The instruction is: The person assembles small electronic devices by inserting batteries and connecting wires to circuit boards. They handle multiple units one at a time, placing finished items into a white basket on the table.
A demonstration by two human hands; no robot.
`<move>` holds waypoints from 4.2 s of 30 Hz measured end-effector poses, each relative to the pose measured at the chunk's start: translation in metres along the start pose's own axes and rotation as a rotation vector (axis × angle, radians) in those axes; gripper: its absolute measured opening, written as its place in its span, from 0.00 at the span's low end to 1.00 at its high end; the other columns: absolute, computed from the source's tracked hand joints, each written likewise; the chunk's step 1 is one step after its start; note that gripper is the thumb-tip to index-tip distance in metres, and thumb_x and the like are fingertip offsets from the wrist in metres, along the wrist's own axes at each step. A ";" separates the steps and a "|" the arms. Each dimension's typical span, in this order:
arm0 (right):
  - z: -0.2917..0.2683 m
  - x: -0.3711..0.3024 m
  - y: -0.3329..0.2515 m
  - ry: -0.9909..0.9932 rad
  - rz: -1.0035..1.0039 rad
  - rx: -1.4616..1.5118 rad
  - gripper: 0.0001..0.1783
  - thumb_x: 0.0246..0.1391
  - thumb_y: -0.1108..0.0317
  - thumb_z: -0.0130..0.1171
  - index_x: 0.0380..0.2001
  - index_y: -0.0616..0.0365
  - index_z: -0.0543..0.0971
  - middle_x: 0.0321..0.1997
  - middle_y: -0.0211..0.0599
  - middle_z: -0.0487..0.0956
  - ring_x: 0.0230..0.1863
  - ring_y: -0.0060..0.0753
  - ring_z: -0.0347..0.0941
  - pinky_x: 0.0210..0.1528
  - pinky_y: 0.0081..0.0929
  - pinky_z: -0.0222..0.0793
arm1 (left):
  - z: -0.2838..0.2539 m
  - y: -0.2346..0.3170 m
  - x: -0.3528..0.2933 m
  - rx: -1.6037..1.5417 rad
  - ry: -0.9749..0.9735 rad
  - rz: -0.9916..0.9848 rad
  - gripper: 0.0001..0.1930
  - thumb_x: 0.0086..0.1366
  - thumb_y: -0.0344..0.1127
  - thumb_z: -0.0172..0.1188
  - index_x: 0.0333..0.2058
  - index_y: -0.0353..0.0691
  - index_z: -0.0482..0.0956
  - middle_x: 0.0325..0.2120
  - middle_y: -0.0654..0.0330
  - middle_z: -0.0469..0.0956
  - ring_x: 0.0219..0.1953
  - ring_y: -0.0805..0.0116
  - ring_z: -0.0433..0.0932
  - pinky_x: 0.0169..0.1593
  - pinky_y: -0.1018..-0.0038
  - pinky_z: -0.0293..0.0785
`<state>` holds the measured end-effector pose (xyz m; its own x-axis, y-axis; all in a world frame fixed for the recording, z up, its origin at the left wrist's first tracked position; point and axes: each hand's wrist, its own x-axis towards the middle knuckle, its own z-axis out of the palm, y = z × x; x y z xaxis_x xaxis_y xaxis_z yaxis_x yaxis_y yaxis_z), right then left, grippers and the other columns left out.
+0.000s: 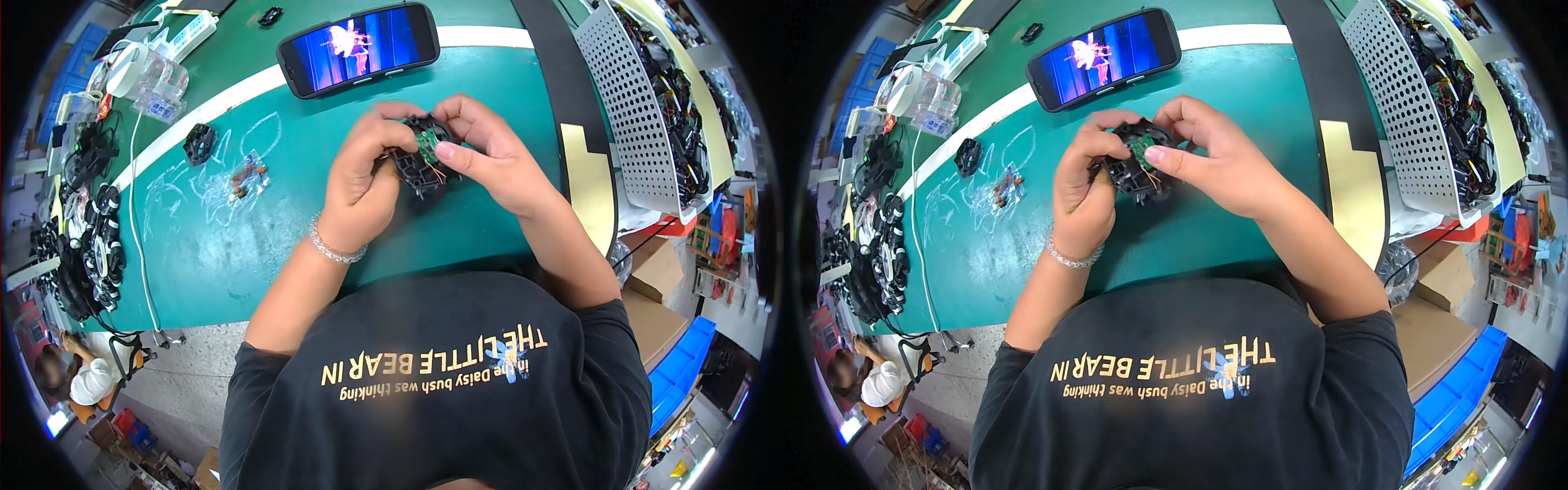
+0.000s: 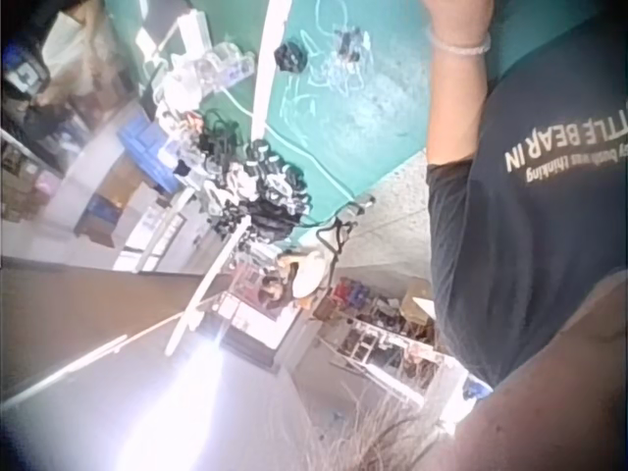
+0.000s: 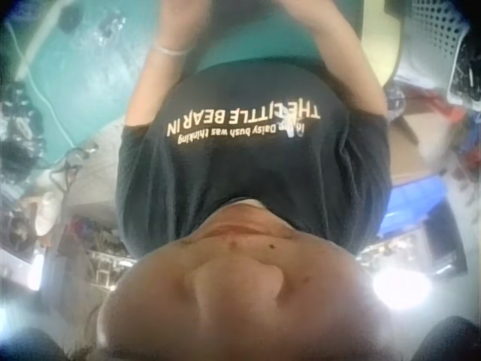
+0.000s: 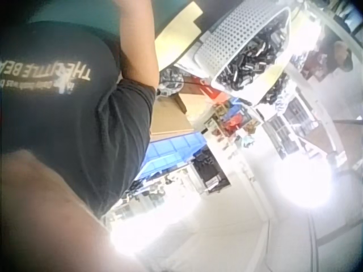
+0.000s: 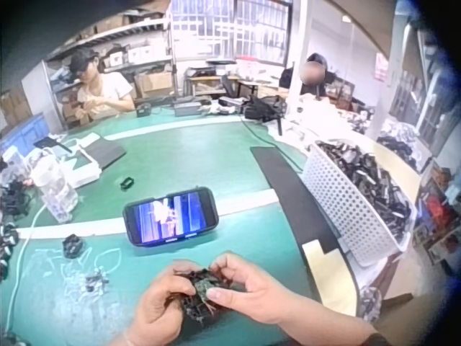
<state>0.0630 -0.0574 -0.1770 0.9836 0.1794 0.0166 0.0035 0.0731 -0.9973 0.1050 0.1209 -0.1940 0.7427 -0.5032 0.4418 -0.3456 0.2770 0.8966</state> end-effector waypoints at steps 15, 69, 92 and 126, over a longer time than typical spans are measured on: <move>0.013 -0.001 -0.014 0.247 -0.049 0.137 0.07 0.55 0.69 0.55 0.31 0.57 0.67 0.25 0.29 0.74 0.25 0.16 0.67 0.29 0.17 0.63 | 0.015 0.012 -0.003 -0.343 0.155 -0.178 0.34 0.54 0.24 0.49 0.61 0.41 0.49 0.46 0.50 0.72 0.48 0.66 0.73 0.48 0.73 0.69; 0.001 0.022 -0.099 -0.865 0.107 -1.368 0.15 0.42 0.77 0.56 0.38 0.62 0.76 0.28 0.46 0.77 0.35 0.48 0.75 0.33 0.39 0.70 | 0.020 0.016 0.005 -0.396 -0.375 -0.798 0.13 0.53 0.23 0.58 0.39 0.36 0.76 0.30 0.68 0.74 0.33 0.80 0.72 0.38 0.82 0.70; -0.003 -0.035 0.002 0.085 -0.069 0.026 0.13 0.51 0.70 0.60 0.39 0.62 0.72 0.34 0.29 0.73 0.37 0.19 0.67 0.40 0.19 0.65 | 0.025 0.008 -0.007 -0.871 0.229 -0.568 0.15 0.65 0.29 0.51 0.50 0.39 0.63 0.36 0.57 0.76 0.35 0.67 0.78 0.42 0.72 0.74; 0.014 -0.021 -0.028 0.193 -0.332 -0.384 0.08 0.45 0.82 0.58 0.29 0.61 0.73 0.29 0.32 0.73 0.29 0.22 0.68 0.28 0.18 0.59 | 0.029 0.010 -0.015 -0.434 0.315 -0.266 0.10 0.62 0.26 0.56 0.40 0.41 0.65 0.35 0.60 0.75 0.37 0.76 0.75 0.42 0.78 0.72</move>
<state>0.0396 -0.0495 -0.1483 0.9336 0.0217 0.3577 0.3496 -0.2746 -0.8957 0.0736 0.1074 -0.1913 0.9290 -0.3523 0.1135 0.0923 0.5176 0.8506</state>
